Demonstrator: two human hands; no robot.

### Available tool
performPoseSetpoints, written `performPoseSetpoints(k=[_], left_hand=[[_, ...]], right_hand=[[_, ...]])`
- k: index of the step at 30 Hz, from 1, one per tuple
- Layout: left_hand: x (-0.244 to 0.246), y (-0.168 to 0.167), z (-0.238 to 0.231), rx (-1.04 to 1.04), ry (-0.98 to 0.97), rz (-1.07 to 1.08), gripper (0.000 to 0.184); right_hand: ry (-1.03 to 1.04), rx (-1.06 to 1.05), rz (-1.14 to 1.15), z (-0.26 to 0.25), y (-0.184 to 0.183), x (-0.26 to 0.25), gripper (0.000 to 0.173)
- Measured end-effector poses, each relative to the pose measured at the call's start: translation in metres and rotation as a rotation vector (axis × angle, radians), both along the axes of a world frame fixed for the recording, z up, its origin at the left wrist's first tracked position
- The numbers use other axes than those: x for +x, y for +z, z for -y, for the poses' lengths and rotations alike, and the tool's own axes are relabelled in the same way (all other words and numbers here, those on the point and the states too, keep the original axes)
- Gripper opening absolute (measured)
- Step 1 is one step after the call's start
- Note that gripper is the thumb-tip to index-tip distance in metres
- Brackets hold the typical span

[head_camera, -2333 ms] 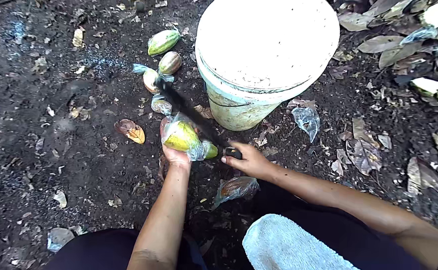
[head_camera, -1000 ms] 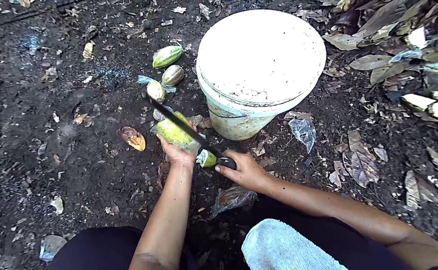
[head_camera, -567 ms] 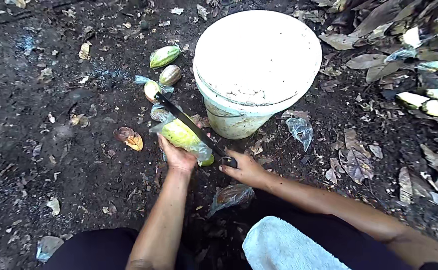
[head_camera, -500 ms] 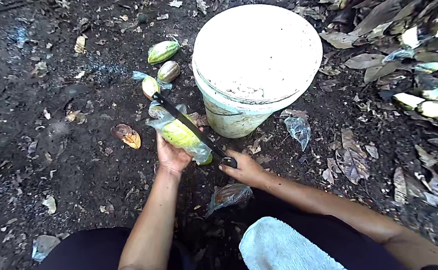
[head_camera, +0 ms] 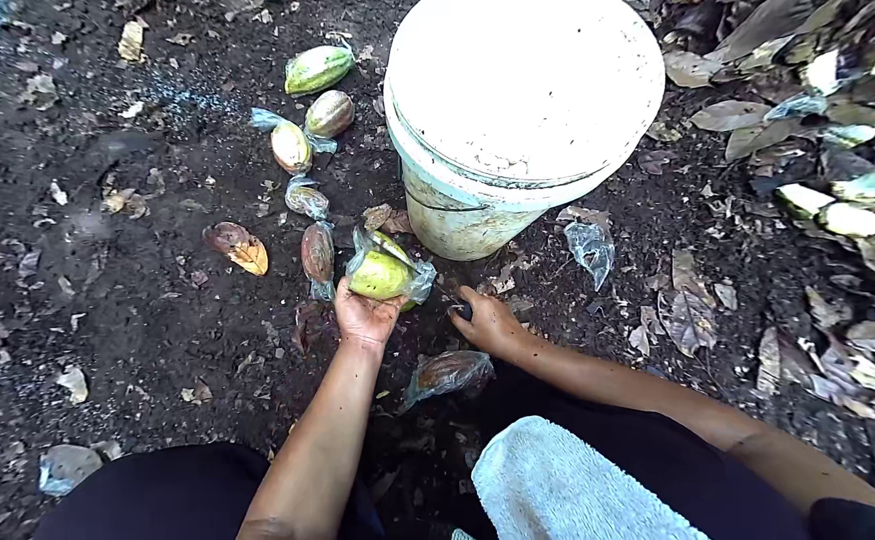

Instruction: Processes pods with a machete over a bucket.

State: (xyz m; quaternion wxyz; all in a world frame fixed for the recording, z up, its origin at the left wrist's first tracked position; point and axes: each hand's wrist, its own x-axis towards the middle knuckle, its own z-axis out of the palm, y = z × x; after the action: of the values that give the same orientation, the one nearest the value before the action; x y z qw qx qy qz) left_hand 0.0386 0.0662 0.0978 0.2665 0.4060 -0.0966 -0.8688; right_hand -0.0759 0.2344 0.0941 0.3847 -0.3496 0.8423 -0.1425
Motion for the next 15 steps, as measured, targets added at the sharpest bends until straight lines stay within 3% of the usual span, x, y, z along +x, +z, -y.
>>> performPoseSetpoints(k=[9, 12, 15], left_hand=[[-0.002, -0.006, -0.011, -0.088, 0.001, 0.02, 0.042], [-0.001, -0.015, -0.016, -0.264, -0.077, 0.014, 0.058], [0.008, -0.026, -0.006, -0.333, -0.162, 0.005, 0.069]], right_hand=[[-0.193, -0.123, 0.288, -0.002, 0.0, 0.019, 0.044], [-0.334, -0.166, 0.479, 0.003, 0.003, 0.024, 0.042], [-0.416, -0.191, 0.65, 0.003, 0.006, 0.026, 0.026]])
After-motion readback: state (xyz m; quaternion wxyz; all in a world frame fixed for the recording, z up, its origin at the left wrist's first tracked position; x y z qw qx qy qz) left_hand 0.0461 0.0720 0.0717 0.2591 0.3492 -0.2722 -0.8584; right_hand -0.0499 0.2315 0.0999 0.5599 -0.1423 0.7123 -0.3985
